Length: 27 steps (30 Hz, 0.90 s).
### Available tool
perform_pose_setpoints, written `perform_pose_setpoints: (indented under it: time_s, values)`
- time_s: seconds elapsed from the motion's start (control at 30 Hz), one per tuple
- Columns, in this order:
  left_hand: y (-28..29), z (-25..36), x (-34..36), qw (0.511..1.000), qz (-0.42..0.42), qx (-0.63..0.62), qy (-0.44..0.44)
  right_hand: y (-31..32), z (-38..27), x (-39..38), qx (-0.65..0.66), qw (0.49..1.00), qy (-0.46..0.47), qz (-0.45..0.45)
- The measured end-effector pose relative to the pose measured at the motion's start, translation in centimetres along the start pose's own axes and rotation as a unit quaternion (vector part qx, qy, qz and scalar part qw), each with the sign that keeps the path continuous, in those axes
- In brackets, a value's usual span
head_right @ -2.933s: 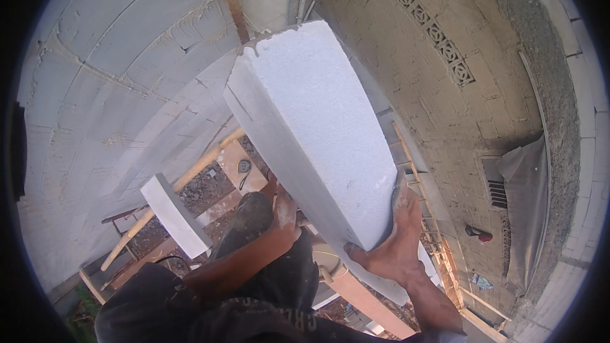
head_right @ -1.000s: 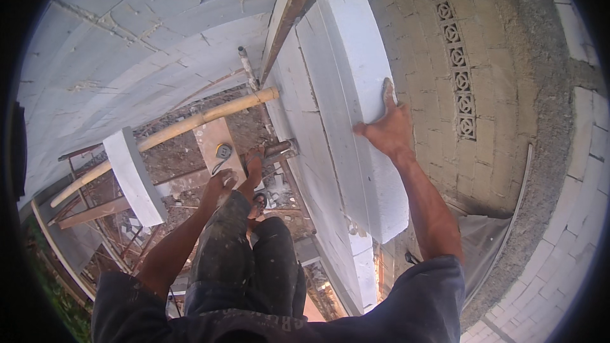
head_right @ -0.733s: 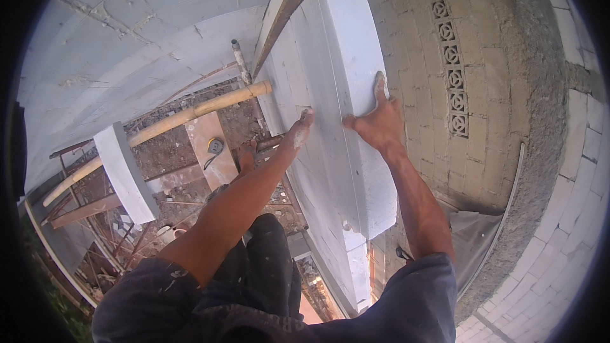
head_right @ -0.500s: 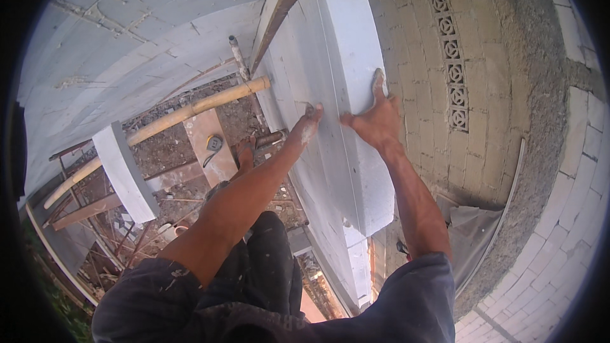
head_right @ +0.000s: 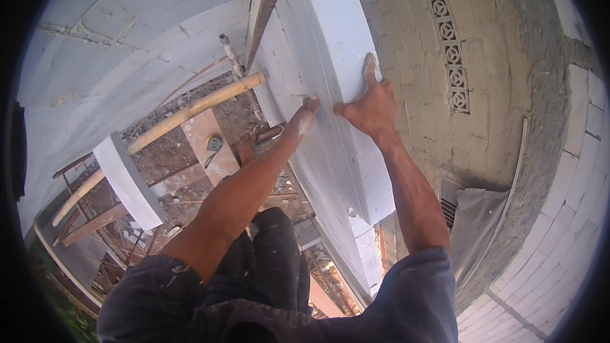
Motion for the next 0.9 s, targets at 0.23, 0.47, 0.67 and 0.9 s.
perform_pose_setpoints:
  time_s: [0.23, 0.47, 0.67, 0.9]
  values:
    - [0.6, 1.7, -2.0, 0.998, 0.023, 0.053, 0.010, -0.7, 1.0, 0.2, -0.011, 1.000, -0.023, -0.001]
    - [1.5, 0.4, 0.0, 0.999, 0.012, 0.041, 0.021, -1.1, 1.2, 0.5, 0.009, 0.999, -0.020, 0.029]
    - [2.2, -0.4, 0.3, 0.999, 0.034, 0.036, 0.020, -0.2, 0.4, 0.1, -0.008, 0.999, -0.033, 0.017]
    - [2.2, -0.8, 0.6, 0.999, 0.038, 0.034, 0.004, -0.3, 1.7, 0.8, 0.001, 0.998, -0.001, 0.057]
Point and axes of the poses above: each hand's wrist, its own x-axis towards the middle knuckle, its own y-axis out of the back of the hand, z = x × y, the point moved 10 cm from there along x, towards the middle knuckle, and after that the axes turned 6 degrees about x, right-handed, at the moved point
